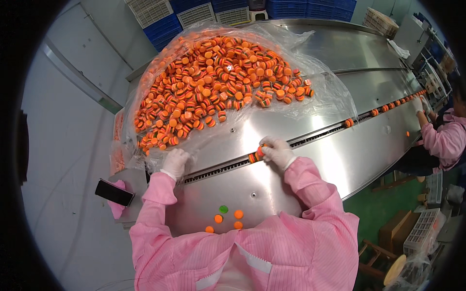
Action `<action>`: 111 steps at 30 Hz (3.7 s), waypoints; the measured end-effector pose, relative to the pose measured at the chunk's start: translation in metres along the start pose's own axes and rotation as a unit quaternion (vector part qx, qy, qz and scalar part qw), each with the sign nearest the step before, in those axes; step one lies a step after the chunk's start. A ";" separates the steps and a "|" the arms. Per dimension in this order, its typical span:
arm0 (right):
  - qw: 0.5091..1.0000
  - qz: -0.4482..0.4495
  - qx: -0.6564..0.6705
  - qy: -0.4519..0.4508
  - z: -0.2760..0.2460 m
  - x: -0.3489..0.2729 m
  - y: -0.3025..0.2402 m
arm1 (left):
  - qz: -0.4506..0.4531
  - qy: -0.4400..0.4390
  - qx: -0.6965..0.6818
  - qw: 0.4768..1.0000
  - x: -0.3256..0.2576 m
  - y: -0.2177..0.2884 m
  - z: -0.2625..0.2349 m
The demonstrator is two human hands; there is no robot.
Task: The person places small, round, orange and pink candies onto a moving conveyor belt. They pick up candies from a large pile on a stainless steel table and arrange them in a single file line on the belt. The person wears white gloves and a pink protective suit.
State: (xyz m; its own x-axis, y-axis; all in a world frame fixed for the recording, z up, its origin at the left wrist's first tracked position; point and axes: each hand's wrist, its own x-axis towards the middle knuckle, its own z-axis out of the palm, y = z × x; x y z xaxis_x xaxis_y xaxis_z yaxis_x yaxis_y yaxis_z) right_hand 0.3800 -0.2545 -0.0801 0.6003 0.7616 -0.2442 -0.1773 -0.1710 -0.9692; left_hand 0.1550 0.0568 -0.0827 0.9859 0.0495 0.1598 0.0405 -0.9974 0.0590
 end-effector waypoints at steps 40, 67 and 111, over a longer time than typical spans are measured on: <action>0.974 -0.091 0.102 -0.179 0.070 0.099 -0.060 | -0.127 0.264 -0.298 0.909 0.047 0.105 -0.055; 0.964 0.017 0.015 -0.266 0.081 0.020 -0.024 | 0.001 0.203 -0.292 0.935 0.040 0.136 -0.006; 0.944 -0.225 -0.222 -0.092 0.056 0.095 -0.034 | -0.227 0.087 -0.118 0.963 0.139 0.033 0.013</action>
State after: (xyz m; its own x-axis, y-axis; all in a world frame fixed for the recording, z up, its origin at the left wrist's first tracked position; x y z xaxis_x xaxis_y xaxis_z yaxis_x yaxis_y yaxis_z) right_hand 0.3988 -0.1412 -0.0681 0.3836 0.9086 0.1654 0.4330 -0.0188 -0.9012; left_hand 0.2959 0.0301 -0.0709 0.8319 0.5066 0.2266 0.4029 -0.8320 0.3812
